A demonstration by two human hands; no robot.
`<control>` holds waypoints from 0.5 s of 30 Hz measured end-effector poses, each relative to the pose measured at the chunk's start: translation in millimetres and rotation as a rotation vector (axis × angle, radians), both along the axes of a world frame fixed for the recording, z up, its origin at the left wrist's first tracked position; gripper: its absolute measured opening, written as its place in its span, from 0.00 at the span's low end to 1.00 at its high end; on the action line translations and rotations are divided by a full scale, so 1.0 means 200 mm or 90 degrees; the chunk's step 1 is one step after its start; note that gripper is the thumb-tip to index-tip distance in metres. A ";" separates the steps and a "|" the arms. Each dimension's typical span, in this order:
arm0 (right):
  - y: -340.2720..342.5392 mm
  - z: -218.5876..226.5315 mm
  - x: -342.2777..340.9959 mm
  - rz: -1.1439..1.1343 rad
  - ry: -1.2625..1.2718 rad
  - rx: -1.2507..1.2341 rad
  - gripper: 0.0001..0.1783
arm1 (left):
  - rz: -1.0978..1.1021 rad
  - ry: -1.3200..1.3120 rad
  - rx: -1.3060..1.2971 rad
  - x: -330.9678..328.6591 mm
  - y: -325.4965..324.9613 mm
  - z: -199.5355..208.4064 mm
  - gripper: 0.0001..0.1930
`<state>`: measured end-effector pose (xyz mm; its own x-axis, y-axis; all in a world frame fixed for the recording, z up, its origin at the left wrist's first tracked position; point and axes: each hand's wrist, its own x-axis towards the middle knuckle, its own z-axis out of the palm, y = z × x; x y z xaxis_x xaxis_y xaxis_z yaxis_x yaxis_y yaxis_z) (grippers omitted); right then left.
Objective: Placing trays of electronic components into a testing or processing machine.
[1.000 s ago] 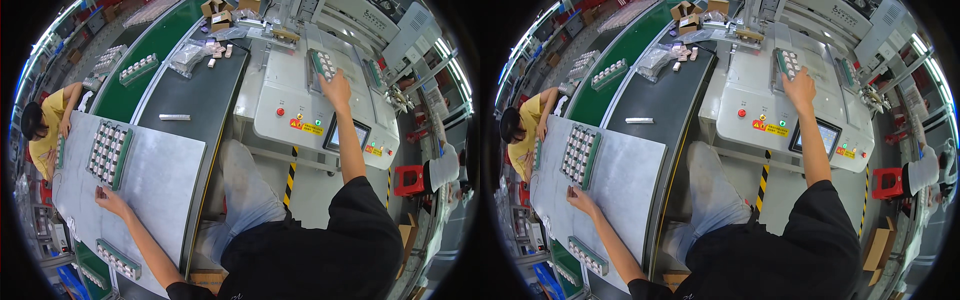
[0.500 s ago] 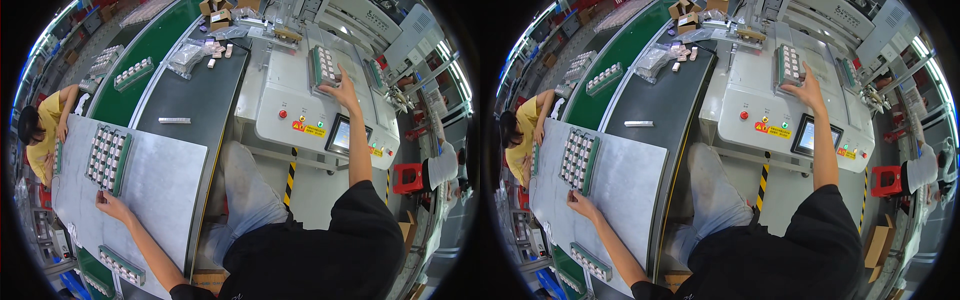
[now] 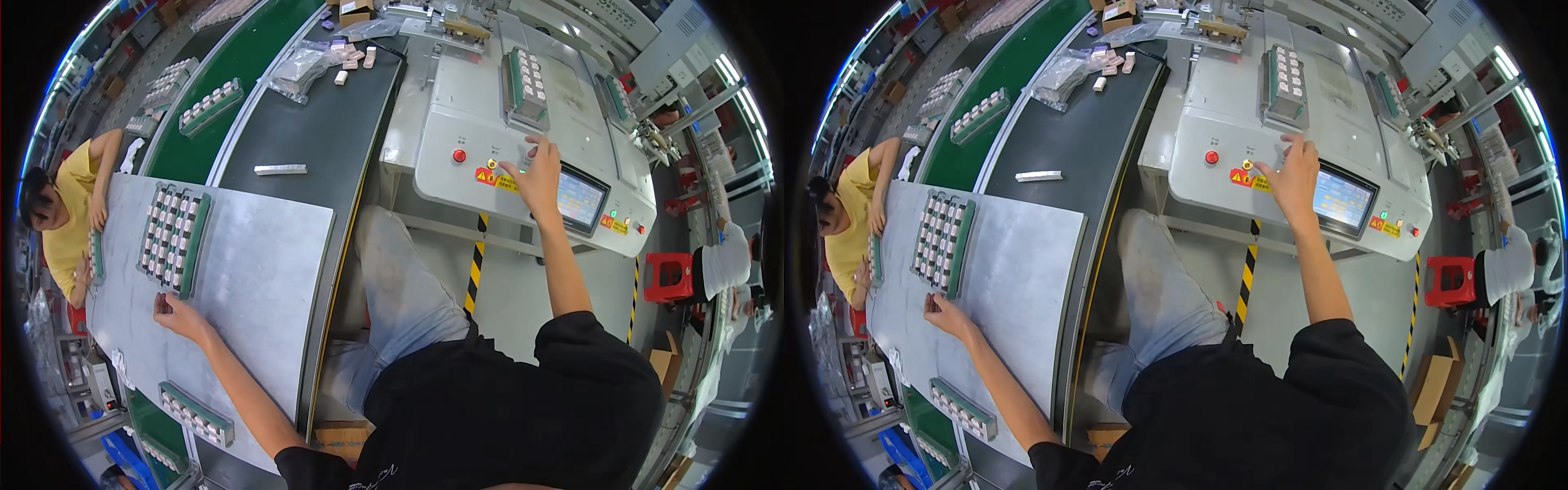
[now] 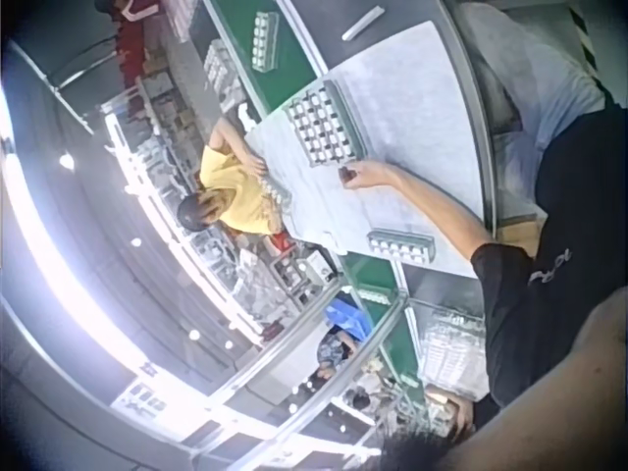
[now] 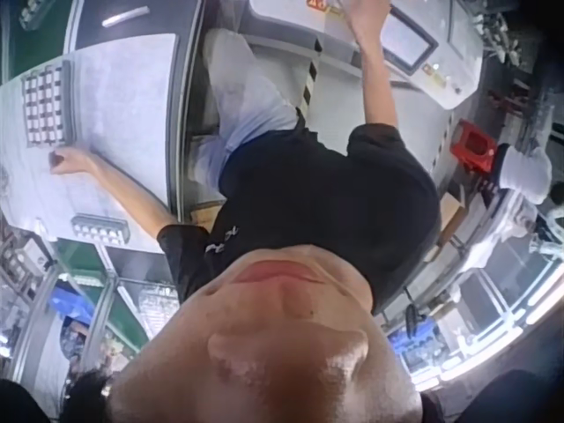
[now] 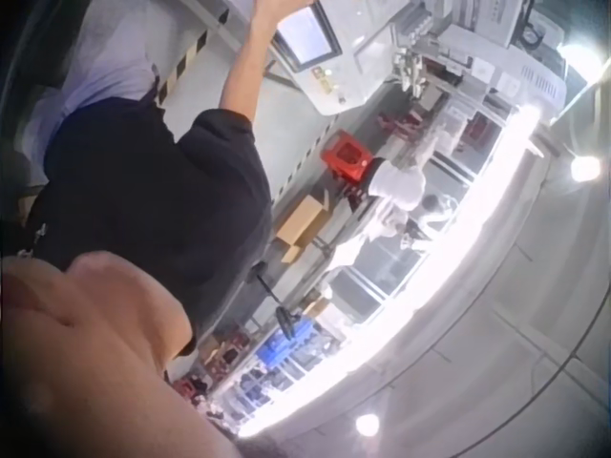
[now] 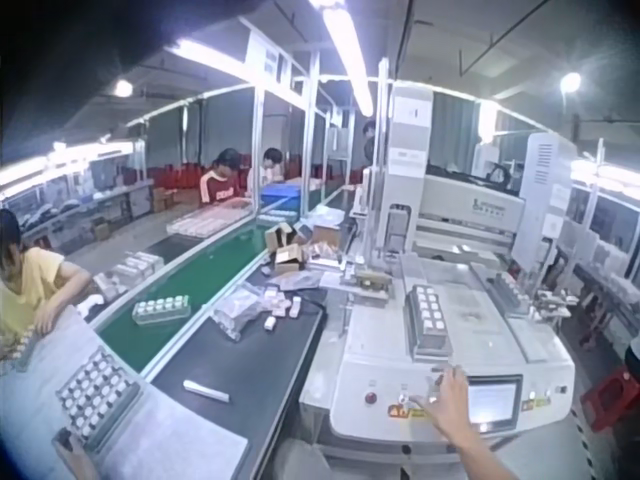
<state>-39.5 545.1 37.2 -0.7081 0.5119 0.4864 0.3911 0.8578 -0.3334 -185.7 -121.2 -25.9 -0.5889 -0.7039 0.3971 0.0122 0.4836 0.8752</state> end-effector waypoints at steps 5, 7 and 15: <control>0.13 -0.03 0.11 -0.057 -0.076 -0.012 0.34 | 0.003 0.000 -0.008 0.01 -0.02 -0.01 0.18; 0.17 -0.04 0.13 -0.083 -0.099 -0.011 0.32 | -0.007 -0.001 -0.007 0.00 -0.03 -0.01 0.18; 0.18 -0.04 0.13 -0.100 -0.123 -0.012 0.29 | -0.003 0.012 -0.010 -0.01 -0.02 -0.03 0.18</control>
<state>-14.3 581.0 29.4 -0.6982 0.6307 0.3388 0.5770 0.7758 -0.2552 -188.0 -125.4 -31.4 -0.5846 -0.6946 0.4192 0.0305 0.4976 0.8669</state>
